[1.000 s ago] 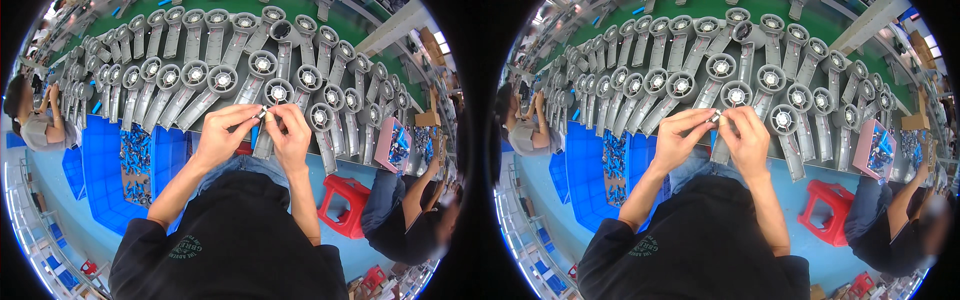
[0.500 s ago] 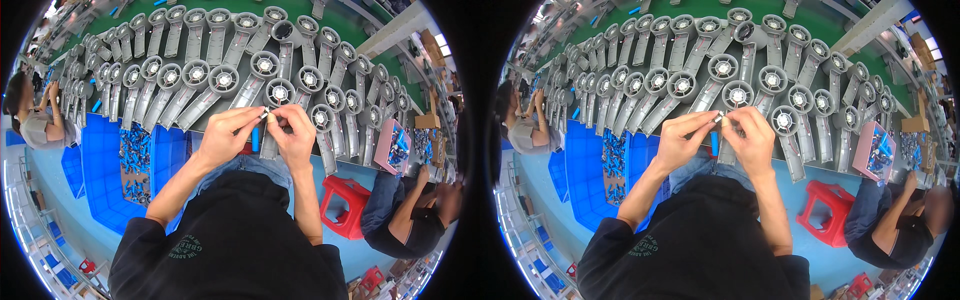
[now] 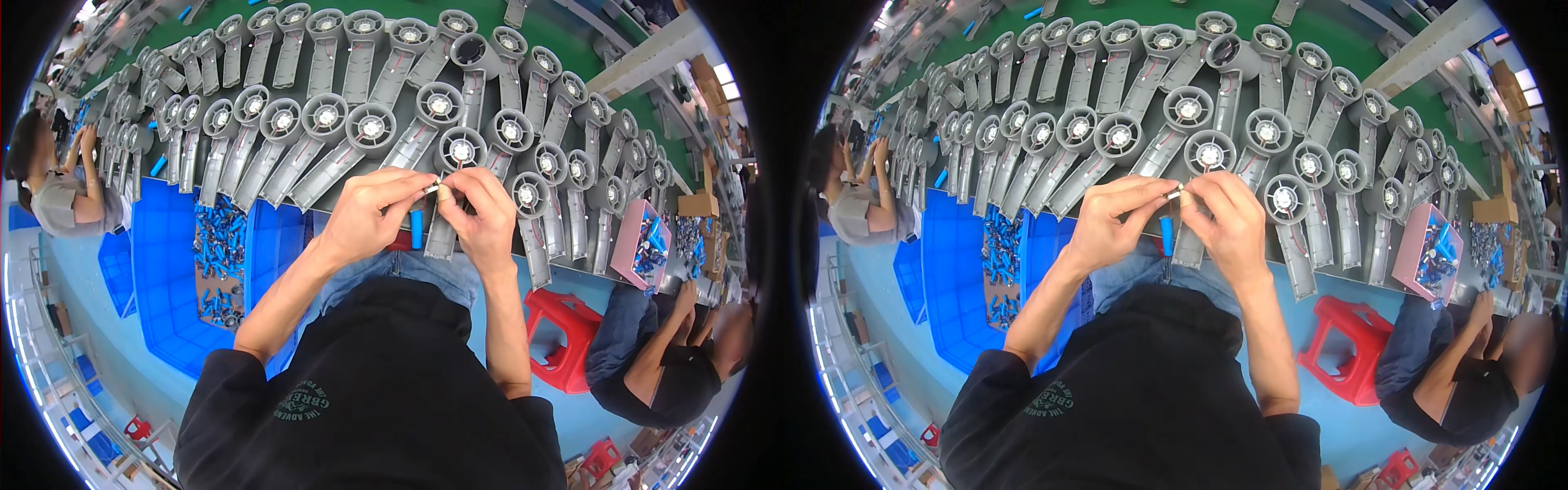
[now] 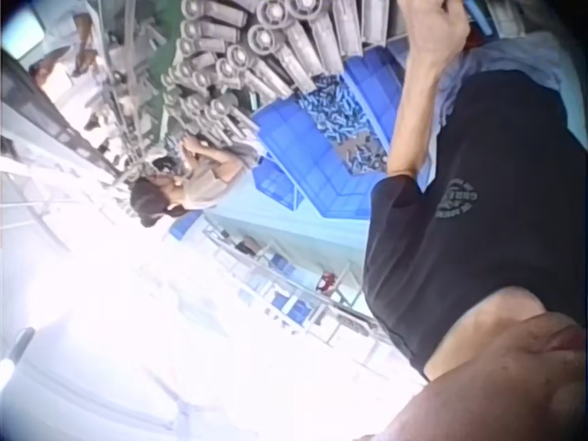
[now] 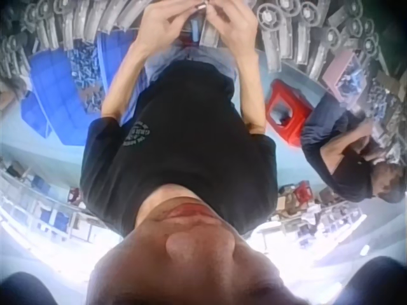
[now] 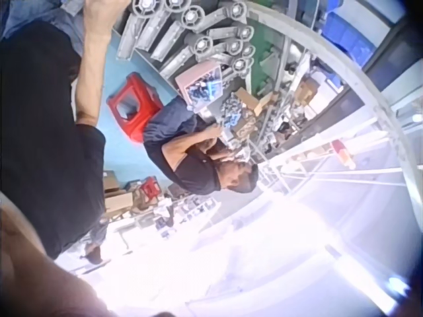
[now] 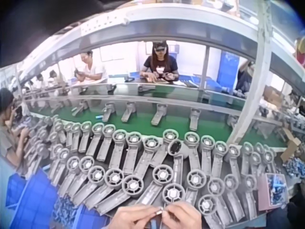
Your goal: Manual assembly of components onto metal fan housings at a production line station.
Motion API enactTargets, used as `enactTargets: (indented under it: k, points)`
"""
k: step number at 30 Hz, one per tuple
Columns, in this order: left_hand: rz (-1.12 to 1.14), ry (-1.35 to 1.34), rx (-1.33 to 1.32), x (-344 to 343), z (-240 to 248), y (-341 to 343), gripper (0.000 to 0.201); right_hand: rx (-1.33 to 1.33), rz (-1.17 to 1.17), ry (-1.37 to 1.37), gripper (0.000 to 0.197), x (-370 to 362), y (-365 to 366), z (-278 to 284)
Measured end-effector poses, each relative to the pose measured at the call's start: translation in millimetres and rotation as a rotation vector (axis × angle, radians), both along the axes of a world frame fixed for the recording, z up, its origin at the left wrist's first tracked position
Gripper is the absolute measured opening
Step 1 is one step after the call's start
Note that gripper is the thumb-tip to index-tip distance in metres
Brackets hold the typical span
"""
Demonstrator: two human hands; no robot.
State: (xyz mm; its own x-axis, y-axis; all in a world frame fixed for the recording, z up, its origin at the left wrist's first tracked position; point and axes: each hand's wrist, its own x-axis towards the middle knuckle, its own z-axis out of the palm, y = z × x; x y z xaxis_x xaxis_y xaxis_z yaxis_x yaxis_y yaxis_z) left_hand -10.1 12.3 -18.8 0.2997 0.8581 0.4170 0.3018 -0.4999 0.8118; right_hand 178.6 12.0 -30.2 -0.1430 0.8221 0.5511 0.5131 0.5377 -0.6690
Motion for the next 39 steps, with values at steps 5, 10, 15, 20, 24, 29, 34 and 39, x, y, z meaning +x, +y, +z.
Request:
enactTargets:
  k: [5, 10, 15, 20, 24, 29, 34, 39]
  points:
    - [0.05, -0.058, -0.15, 0, 7, -7, 0.024, -0.009, -0.11, -0.091, 0.015, -10, -13, 22]
    - [0.035, -0.117, -0.114, 7, 10, -15, 0.023, -0.747, -0.306, -0.122, 0.021, -3, -74, 33]
    - [0.013, -0.242, -0.188, 8, 33, -2, 0.024, -0.946, -0.296, 0.433, 0.017, -4, -85, 58]
    - [-0.052, -0.666, -0.378, 21, 81, 92, 0.027, -0.621, -0.308, 0.12, 0.024, -1, 6, 117]
    - [0.123, -0.617, -0.385, 11, 98, 227, 0.026, -0.362, -0.139, -0.247, 0.04, -4, 169, 119]
    - [0.21, -0.413, -0.494, 10, 45, 363, 0.023, -0.592, -0.111, -0.212, 0.035, -16, 325, 61]
    - [0.654, 0.317, 0.027, -29, 31, 427, 0.021, -0.711, -0.178, -0.38, 0.039, -10, 374, 22]
    - [0.787, 0.91, -0.123, -124, 17, 473, 0.074, -0.517, -0.33, -0.647, 0.045, -8, 338, 51]
